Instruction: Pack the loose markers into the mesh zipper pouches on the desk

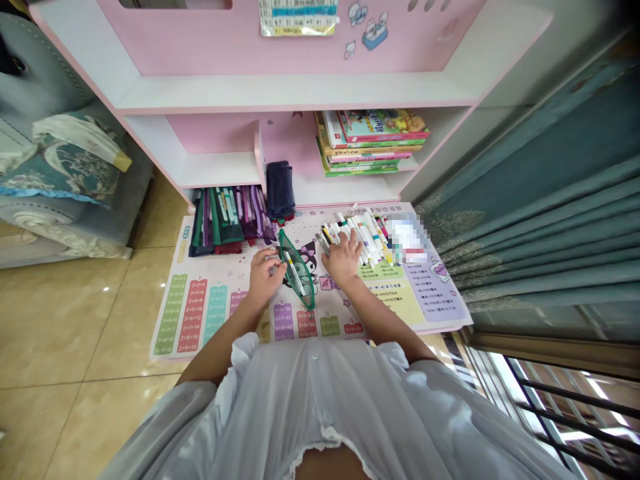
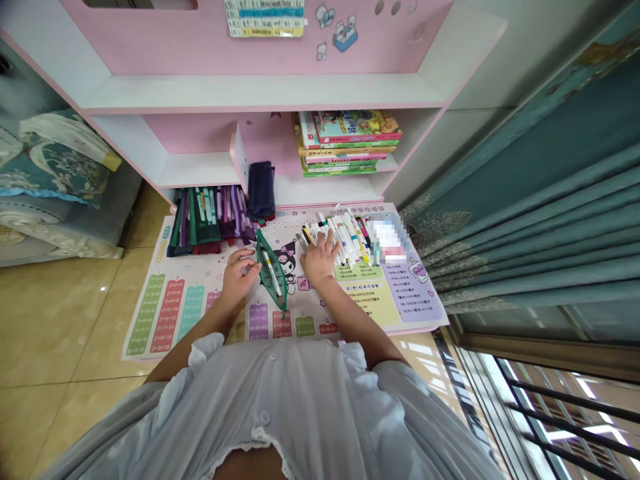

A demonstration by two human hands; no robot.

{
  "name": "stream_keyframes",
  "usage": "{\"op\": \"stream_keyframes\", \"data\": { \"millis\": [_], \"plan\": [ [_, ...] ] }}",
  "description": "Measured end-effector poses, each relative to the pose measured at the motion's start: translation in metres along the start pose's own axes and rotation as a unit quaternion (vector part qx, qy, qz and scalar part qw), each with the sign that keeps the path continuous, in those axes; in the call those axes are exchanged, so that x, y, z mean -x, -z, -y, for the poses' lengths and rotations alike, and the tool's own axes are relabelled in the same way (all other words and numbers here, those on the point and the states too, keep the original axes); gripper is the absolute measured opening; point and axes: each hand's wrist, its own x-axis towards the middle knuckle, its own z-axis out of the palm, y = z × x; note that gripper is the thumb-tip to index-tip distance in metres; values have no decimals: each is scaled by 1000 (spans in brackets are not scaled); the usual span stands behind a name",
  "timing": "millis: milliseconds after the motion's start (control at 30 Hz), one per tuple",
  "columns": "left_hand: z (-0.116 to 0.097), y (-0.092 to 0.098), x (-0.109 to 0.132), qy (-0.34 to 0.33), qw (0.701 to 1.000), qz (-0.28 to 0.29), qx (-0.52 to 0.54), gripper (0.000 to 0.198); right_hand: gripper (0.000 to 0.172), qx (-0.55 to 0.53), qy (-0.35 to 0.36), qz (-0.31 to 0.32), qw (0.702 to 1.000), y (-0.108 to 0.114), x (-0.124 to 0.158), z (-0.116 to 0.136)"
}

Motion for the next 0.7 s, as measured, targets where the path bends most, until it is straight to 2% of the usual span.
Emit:
{"op": "stream_keyframes", "data": {
  "millis": [133,233,333,433,567,700],
  "plan": [
    [1,0,0,-1,1000,1,0,17,24,-5,17,5,1000,-3,-2,0],
    [1,0,0,0,1000,2,1,17,19,-46,26,-17,998,1,-1,3],
    [0,0,0,-2,1000,5,1,17,16,-121,29,-52,991,13,6,10],
    [-2,1,-1,0,1000,9,-1,16,15,-197,66,-69,976,29,17,22],
    [-4,2,-1,-1,1000,10,2,18,14,-220,128,-22,967,42,30,41],
    [-4,2,-1,-5,1000,3,2,17,14,-186,137,58,971,39,35,53]
  ]
}}
